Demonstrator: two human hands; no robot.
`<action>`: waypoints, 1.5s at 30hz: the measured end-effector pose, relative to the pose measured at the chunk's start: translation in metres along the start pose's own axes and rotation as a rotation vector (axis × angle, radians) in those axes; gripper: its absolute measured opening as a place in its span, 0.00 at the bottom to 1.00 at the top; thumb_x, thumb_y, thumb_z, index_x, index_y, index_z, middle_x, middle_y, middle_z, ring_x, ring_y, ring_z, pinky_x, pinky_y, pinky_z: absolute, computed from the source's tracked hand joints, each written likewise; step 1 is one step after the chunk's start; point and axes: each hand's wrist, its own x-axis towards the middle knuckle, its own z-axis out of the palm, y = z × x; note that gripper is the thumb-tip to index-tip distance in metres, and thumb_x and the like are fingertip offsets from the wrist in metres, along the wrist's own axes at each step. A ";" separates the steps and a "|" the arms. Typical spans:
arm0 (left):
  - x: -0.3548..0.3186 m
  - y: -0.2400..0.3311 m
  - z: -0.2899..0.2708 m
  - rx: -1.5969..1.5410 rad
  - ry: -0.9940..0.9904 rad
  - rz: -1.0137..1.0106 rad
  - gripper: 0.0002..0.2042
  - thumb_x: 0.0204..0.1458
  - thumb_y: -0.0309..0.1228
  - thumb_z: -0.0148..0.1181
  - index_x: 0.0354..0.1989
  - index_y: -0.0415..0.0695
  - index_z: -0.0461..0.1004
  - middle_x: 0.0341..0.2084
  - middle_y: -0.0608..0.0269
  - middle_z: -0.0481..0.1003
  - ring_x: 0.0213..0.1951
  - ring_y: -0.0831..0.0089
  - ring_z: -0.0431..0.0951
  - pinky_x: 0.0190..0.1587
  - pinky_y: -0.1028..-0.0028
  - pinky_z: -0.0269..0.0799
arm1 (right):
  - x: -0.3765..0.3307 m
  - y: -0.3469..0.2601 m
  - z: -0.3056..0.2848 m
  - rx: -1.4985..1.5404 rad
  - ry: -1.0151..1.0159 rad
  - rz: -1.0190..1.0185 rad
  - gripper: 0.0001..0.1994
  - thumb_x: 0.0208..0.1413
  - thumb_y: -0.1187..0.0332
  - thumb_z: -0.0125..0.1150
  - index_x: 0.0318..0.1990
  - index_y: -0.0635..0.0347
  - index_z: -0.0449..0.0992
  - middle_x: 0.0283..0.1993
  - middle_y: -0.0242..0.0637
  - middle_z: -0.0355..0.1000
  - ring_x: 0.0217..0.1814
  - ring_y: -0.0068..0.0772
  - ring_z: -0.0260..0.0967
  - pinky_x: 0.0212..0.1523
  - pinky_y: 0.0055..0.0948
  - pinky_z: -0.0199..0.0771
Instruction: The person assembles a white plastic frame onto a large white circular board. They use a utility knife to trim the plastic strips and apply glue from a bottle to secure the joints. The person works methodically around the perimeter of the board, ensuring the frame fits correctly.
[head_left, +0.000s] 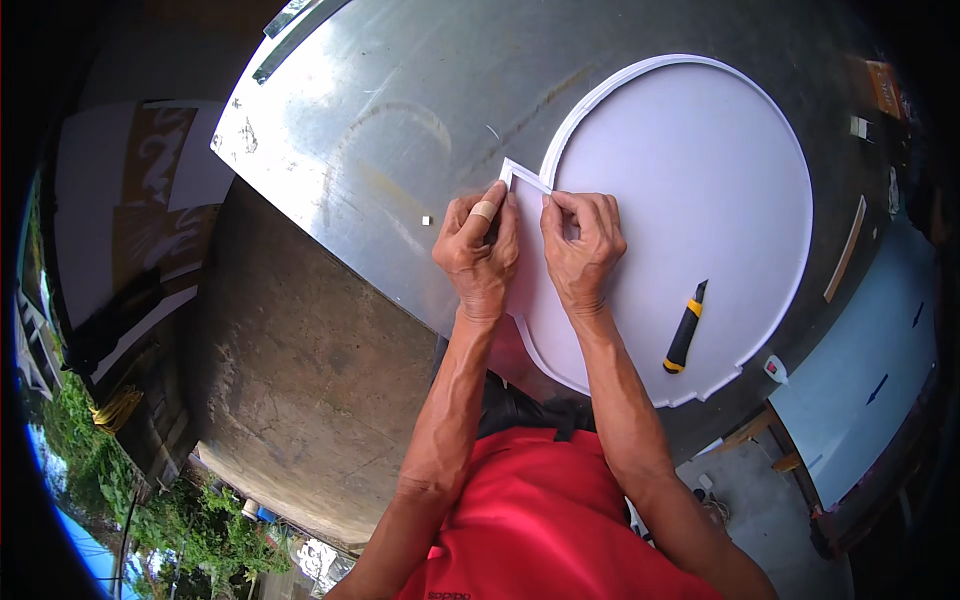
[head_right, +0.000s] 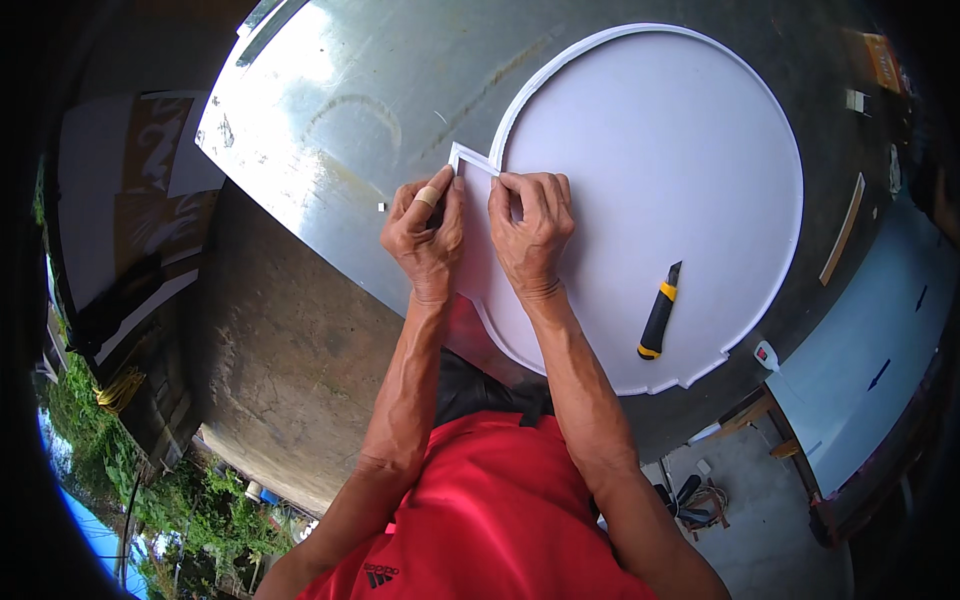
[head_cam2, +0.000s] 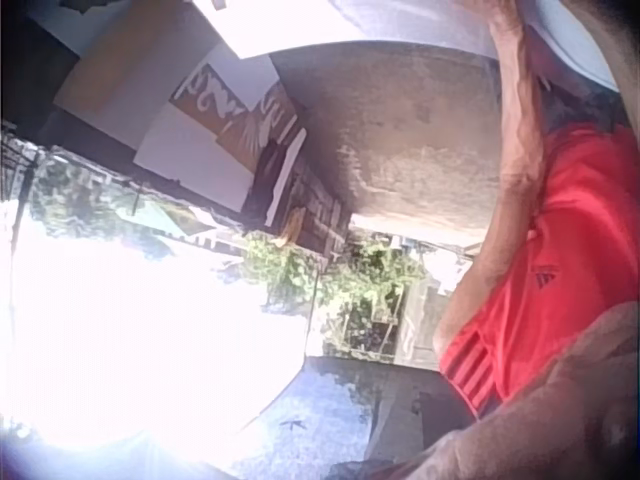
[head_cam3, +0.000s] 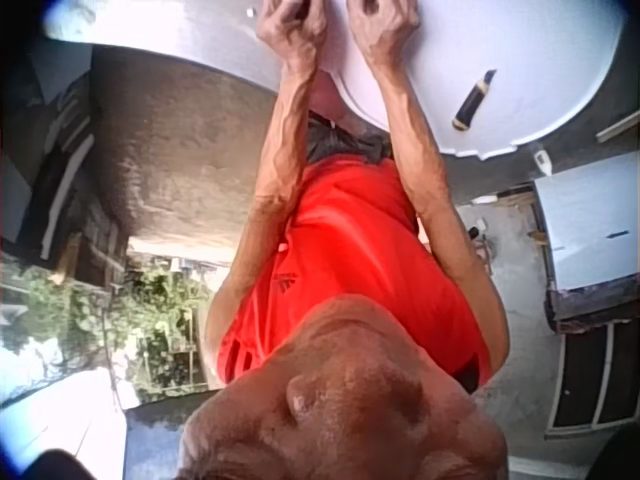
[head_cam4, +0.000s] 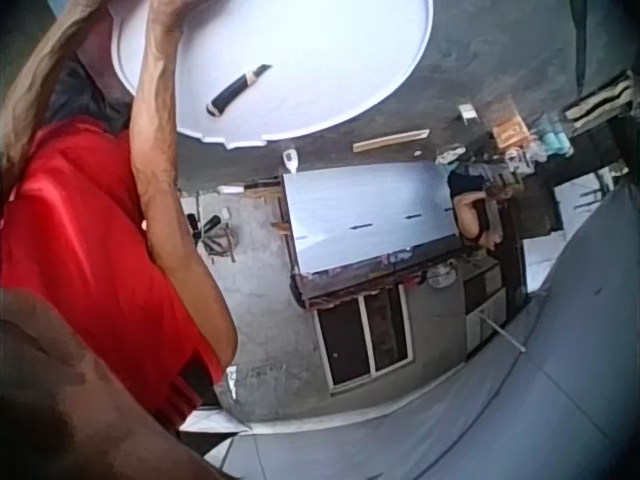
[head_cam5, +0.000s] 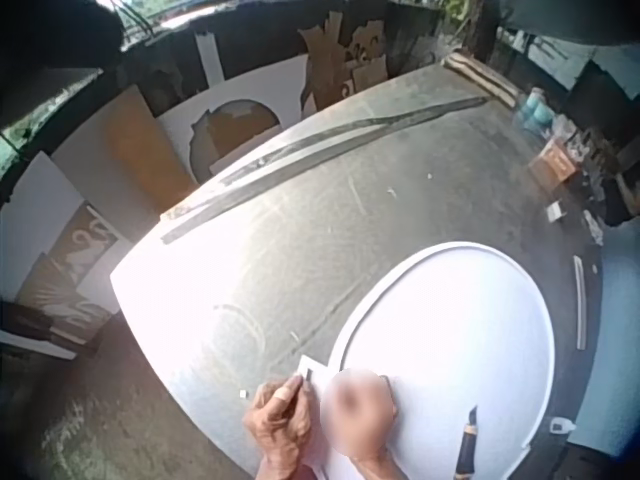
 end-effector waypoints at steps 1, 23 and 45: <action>0.000 0.000 0.000 0.007 -0.002 -0.002 0.12 0.53 0.20 0.74 0.46 0.43 0.88 0.31 0.63 0.81 0.29 0.81 0.75 0.31 0.79 0.71 | 0.000 0.000 0.000 0.001 0.000 -0.001 0.09 0.51 0.81 0.73 0.37 0.60 0.79 0.32 0.35 0.74 0.34 0.39 0.71 0.34 0.37 0.73; 0.003 0.005 -0.002 -0.015 -0.013 -0.023 0.12 0.51 0.17 0.72 0.44 0.40 0.87 0.31 0.58 0.82 0.29 0.76 0.79 0.32 0.78 0.73 | -0.001 0.001 0.000 -0.056 -0.040 0.041 0.08 0.51 0.82 0.72 0.36 0.62 0.80 0.34 0.36 0.77 0.34 0.40 0.74 0.34 0.37 0.75; 0.005 0.008 -0.002 0.063 -0.029 0.009 0.13 0.49 0.16 0.74 0.44 0.40 0.87 0.31 0.57 0.82 0.29 0.74 0.79 0.32 0.77 0.73 | 0.004 -0.004 -0.003 -0.040 -0.057 0.064 0.09 0.49 0.83 0.73 0.36 0.62 0.80 0.33 0.36 0.77 0.34 0.39 0.74 0.35 0.37 0.75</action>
